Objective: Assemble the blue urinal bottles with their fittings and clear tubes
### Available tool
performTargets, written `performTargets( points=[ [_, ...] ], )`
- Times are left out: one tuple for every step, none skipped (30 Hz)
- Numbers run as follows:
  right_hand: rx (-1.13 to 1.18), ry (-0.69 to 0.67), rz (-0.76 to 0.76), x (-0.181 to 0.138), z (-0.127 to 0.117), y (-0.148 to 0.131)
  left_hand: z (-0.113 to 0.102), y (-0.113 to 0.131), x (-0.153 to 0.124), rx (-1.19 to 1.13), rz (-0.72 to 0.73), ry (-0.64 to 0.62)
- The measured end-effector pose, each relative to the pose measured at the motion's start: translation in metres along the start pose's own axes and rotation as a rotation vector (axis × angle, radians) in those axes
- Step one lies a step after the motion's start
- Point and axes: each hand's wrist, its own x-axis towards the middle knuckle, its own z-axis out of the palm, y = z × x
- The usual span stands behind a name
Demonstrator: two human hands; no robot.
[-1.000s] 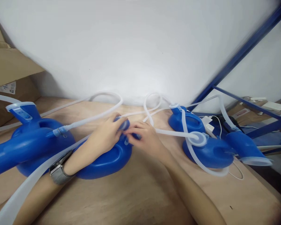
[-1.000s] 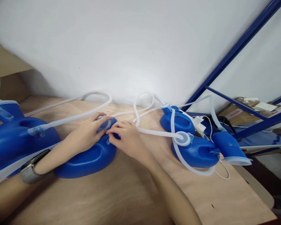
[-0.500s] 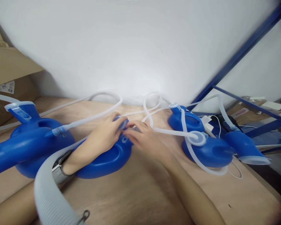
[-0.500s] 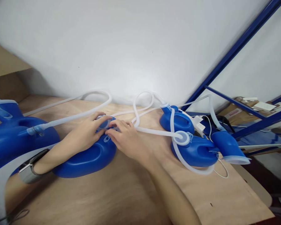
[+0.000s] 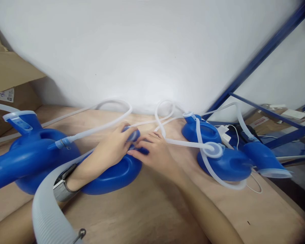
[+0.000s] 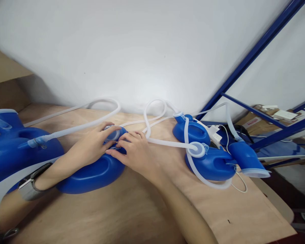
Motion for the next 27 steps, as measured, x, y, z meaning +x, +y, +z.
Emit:
performTargets(
  points=[
    [-0.005, 0.001, 0.003, 0.000, 0.000, -0.001, 0.000, 0.000, 0.000, 0.005, -0.008, 0.002],
    [-0.013, -0.001, 0.006, 0.000, -0.001, -0.001, 0.000, 0.001, 0.000, 0.010, -0.015, 0.004],
    [-0.016, -0.001, 0.009, 0.001, -0.001, -0.002, 0.000, 0.001, 0.000, 0.012, -0.022, 0.006],
    [-0.016, 0.000, 0.017, 0.001, -0.002, -0.002, 0.000, 0.002, 0.000, 0.014, -0.028, 0.007],
    [-0.014, 0.001, 0.026, 0.001, -0.003, -0.003, 0.000, 0.002, 0.000, 0.015, -0.032, 0.009],
    [-0.009, -0.001, 0.031, 0.001, -0.004, -0.003, 0.000, 0.002, 0.000, 0.018, -0.036, 0.010],
    [-0.005, -0.005, 0.036, 0.001, -0.005, -0.004, 0.000, 0.002, 0.000, 0.020, -0.038, 0.010],
    [-0.004, -0.011, 0.034, 0.000, -0.006, -0.004, 0.000, 0.003, 0.000, 0.020, -0.040, 0.010],
    [-0.005, -0.016, 0.028, -0.001, -0.007, -0.005, 0.000, 0.003, 0.000, 0.018, -0.039, 0.013],
    [-0.008, -0.025, 0.019, -0.001, -0.008, -0.005, 0.000, 0.002, 0.000, 0.016, -0.035, 0.016],
    [-0.011, -0.032, 0.010, -0.002, -0.008, -0.005, 0.000, 0.002, 0.000, 0.014, -0.030, 0.019],
    [-0.015, -0.036, 0.005, -0.003, -0.009, -0.005, 0.000, 0.002, 0.000, 0.014, -0.025, 0.022],
    [-0.020, -0.035, 0.002, -0.003, -0.009, -0.004, 0.001, 0.002, 0.000, 0.014, -0.021, 0.025],
    [-0.024, -0.032, 0.001, -0.004, -0.009, -0.004, 0.001, 0.001, 0.000, 0.016, -0.020, 0.025],
    [-0.029, -0.029, 0.001, -0.004, -0.009, -0.004, 0.001, 0.001, 0.000, 0.016, -0.020, 0.023],
    [-0.034, -0.025, -0.002, -0.004, -0.009, -0.004, 0.001, 0.001, 0.000, 0.016, -0.020, 0.023],
    [-0.041, -0.025, -0.007, -0.005, -0.009, -0.005, 0.001, 0.002, 0.000, 0.015, -0.020, 0.024],
    [-0.049, -0.037, -0.013, -0.005, -0.009, -0.005, 0.001, 0.002, 0.000, 0.012, -0.021, 0.028],
    [-0.058, -0.054, -0.018, -0.005, -0.010, -0.006, 0.001, 0.002, 0.000, 0.008, -0.021, 0.032],
    [-0.065, -0.072, -0.021, -0.005, -0.011, -0.006, 0.001, 0.003, 0.000, 0.004, -0.021, 0.037],
    [-0.072, -0.092, -0.024, -0.005, -0.012, -0.007, 0.001, 0.003, 0.000, 0.001, -0.020, 0.041],
    [-0.076, -0.115, -0.028, -0.004, -0.013, -0.008, 0.001, 0.003, 0.000, -0.002, -0.017, 0.044],
    [-0.080, -0.137, -0.033, -0.004, -0.014, -0.008, 0.001, 0.003, 0.000, -0.004, -0.012, 0.044],
    [-0.080, -0.157, -0.037, -0.004, -0.015, -0.008, 0.001, 0.003, 0.000, -0.003, -0.008, 0.045],
    [-0.078, -0.172, -0.043, -0.003, -0.016, -0.008, 0.001, 0.003, 0.000, -0.002, -0.005, 0.046],
    [-0.075, -0.185, -0.047, -0.003, -0.017, -0.008, 0.001, 0.002, 0.000, -0.001, -0.003, 0.047],
    [-0.068, -0.192, -0.047, -0.002, -0.017, -0.008, 0.001, 0.002, 0.000, 0.001, -0.002, 0.046]
  ],
)
